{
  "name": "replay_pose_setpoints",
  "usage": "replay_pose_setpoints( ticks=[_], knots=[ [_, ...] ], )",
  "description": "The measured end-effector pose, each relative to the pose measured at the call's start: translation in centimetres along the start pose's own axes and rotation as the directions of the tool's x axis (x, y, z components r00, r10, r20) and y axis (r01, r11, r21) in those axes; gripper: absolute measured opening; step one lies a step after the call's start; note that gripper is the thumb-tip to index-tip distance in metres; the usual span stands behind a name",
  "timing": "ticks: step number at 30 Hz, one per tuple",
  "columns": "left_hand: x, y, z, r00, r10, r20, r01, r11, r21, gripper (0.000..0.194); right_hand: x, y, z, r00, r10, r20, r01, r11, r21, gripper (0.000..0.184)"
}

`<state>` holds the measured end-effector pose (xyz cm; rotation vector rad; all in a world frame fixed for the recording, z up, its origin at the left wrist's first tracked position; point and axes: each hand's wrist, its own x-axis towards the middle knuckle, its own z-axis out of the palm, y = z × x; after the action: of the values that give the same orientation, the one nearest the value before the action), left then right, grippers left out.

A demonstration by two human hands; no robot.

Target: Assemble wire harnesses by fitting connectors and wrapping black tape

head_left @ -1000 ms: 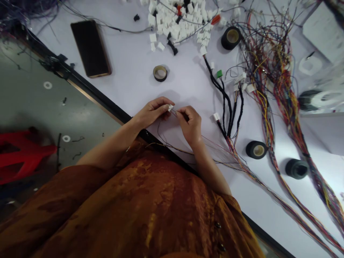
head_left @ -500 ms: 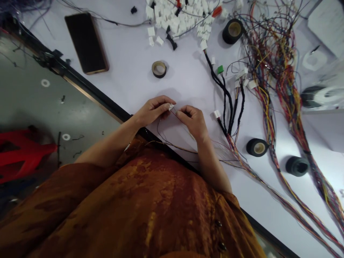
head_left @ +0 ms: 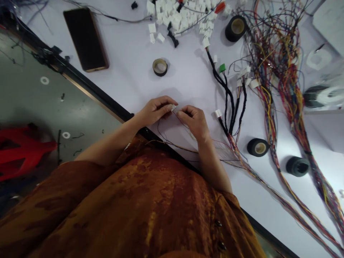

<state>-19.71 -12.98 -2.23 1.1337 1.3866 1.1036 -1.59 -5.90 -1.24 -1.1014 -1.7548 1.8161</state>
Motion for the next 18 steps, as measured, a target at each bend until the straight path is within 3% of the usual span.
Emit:
replay_pose_setpoints(
  ticks=[7, 11, 18],
  knots=[
    [-0.1, 0.2, 0.4, 0.999, 0.018, 0.037, -0.018, 1.0, 0.003, 0.021, 0.0, 0.2, 0.7, 0.995, -0.063, -0.072, 0.056, 0.994, -0.088, 0.017],
    [-0.1, 0.0, 0.7, 1.0, 0.012, -0.007, -0.012, 1.0, -0.024, 0.021, -0.3, 0.5, 0.9, 0.987, -0.092, -0.134, 0.078, 0.992, -0.103, 0.017],
    [-0.2, -0.1, 0.9, 1.0, 0.017, 0.004, -0.017, 0.999, -0.035, 0.021, -0.1, 1.1, 1.3, 0.969, -0.193, -0.155, 0.168, 0.973, -0.159, 0.014]
  ],
)
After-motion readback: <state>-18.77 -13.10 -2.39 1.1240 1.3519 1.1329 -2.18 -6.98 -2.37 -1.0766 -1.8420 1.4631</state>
